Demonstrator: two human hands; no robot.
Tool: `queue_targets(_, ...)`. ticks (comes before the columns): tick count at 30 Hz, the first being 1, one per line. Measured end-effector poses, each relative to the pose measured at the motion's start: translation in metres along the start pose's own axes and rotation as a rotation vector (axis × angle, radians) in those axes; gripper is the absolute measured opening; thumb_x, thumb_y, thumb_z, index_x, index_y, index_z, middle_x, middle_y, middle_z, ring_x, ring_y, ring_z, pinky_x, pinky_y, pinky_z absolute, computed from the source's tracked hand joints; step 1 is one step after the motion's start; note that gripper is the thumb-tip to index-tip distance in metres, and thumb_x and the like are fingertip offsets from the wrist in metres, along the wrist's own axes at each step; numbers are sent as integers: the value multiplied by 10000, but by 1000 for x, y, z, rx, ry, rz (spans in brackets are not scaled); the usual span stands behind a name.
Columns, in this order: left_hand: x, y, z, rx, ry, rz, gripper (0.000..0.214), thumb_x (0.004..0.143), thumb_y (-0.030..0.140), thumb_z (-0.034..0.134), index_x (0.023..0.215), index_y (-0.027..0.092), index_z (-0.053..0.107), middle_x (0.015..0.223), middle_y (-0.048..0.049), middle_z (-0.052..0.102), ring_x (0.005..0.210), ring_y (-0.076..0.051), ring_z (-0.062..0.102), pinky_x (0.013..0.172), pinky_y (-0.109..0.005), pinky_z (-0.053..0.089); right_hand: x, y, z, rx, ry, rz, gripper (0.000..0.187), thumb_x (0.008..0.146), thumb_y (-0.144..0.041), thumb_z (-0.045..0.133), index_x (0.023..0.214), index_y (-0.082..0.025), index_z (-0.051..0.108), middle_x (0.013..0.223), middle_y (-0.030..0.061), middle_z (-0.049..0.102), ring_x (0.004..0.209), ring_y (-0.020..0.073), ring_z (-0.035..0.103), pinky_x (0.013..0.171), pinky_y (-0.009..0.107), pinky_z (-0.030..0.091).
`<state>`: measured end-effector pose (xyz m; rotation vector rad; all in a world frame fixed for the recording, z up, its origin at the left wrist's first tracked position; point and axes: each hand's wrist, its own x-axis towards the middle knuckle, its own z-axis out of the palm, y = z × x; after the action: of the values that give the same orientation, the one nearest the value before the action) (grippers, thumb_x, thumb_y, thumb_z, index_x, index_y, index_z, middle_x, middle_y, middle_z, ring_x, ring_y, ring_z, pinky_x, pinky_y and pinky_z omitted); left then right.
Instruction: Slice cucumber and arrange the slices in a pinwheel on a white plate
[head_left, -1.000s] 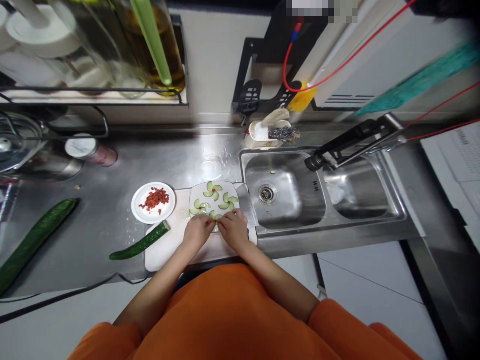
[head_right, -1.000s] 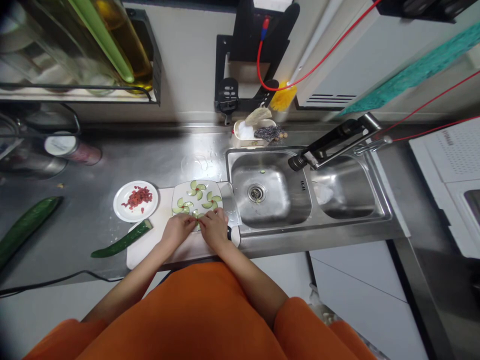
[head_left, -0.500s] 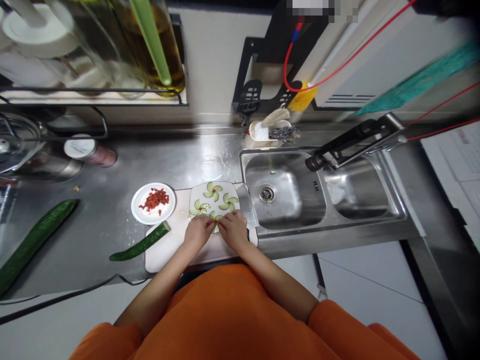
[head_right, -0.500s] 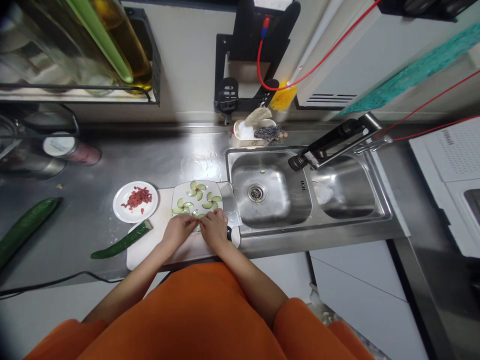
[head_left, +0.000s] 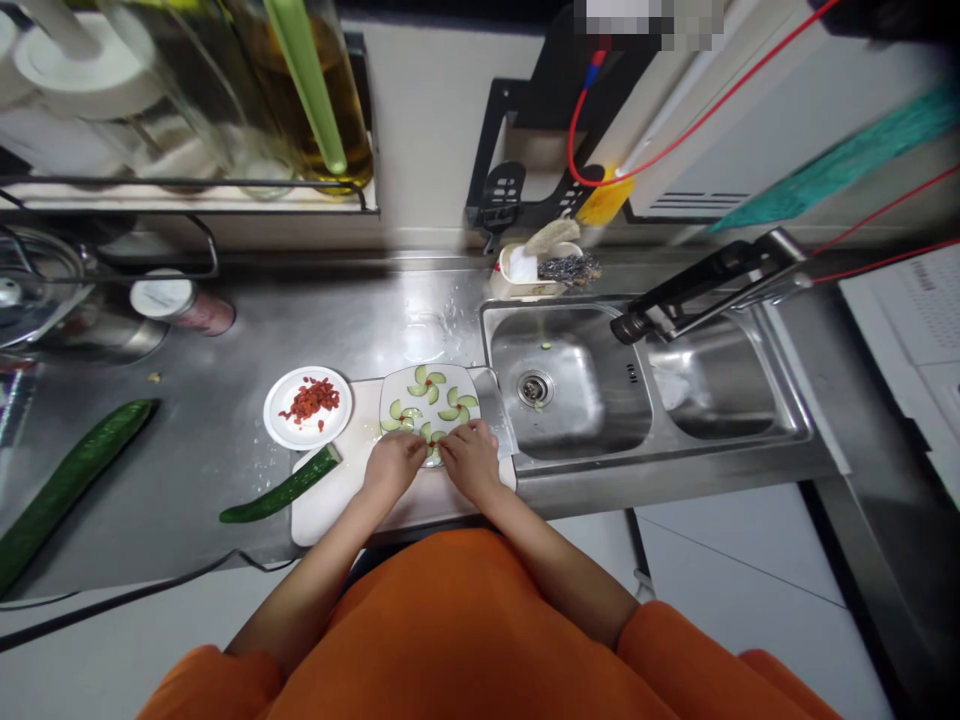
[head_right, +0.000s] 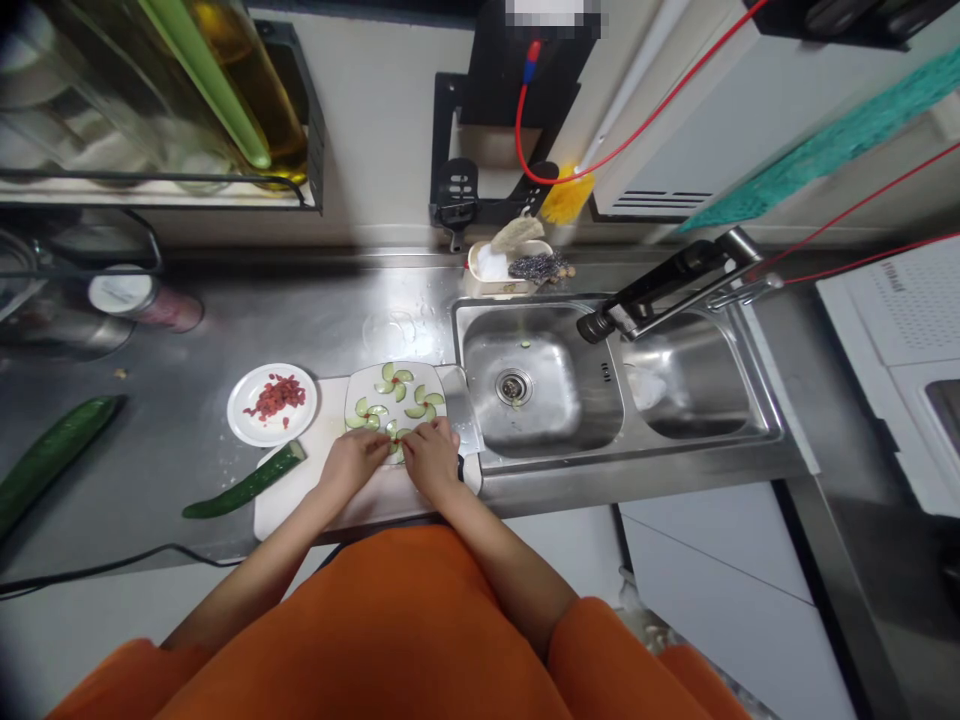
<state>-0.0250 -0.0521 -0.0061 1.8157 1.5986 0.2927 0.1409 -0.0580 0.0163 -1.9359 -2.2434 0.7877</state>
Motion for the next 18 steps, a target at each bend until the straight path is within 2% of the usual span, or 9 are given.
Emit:
queue_targets(11, -9, -5, -2, -8, 83, 10, 166, 830, 230, 557, 778, 199, 712, 775, -56, 695, 802, -194, 622, 775, -287, 446, -2, 2, 4, 16, 65, -9, 169, 908, -294, 576, 850, -260, 731, 898, 53, 664, 1026, 247, 436, 745, 331, 299)
queue_targets(15, -16, -12, -7, -57, 186, -6, 179, 837, 266, 536, 811, 190, 695, 815, -65, 697, 835, -203, 621, 806, -303, 455, -4, 6, 5, 45, 104, -14, 151, 891, -280, 588, 834, -254, 725, 877, 55, 662, 1012, 256, 444, 754, 337, 326)
queue_targets(18, -24, -20, -14, -73, 295, -107, 197, 829, 313, 526, 848, 183, 672, 843, -66, 681, 782, -193, 610, 776, -306, 462, -6, 15, 8, 113, 134, -33, 156, 882, -234, 562, 892, -234, 717, 882, 65, 652, 959, 241, 475, 788, 340, 375)
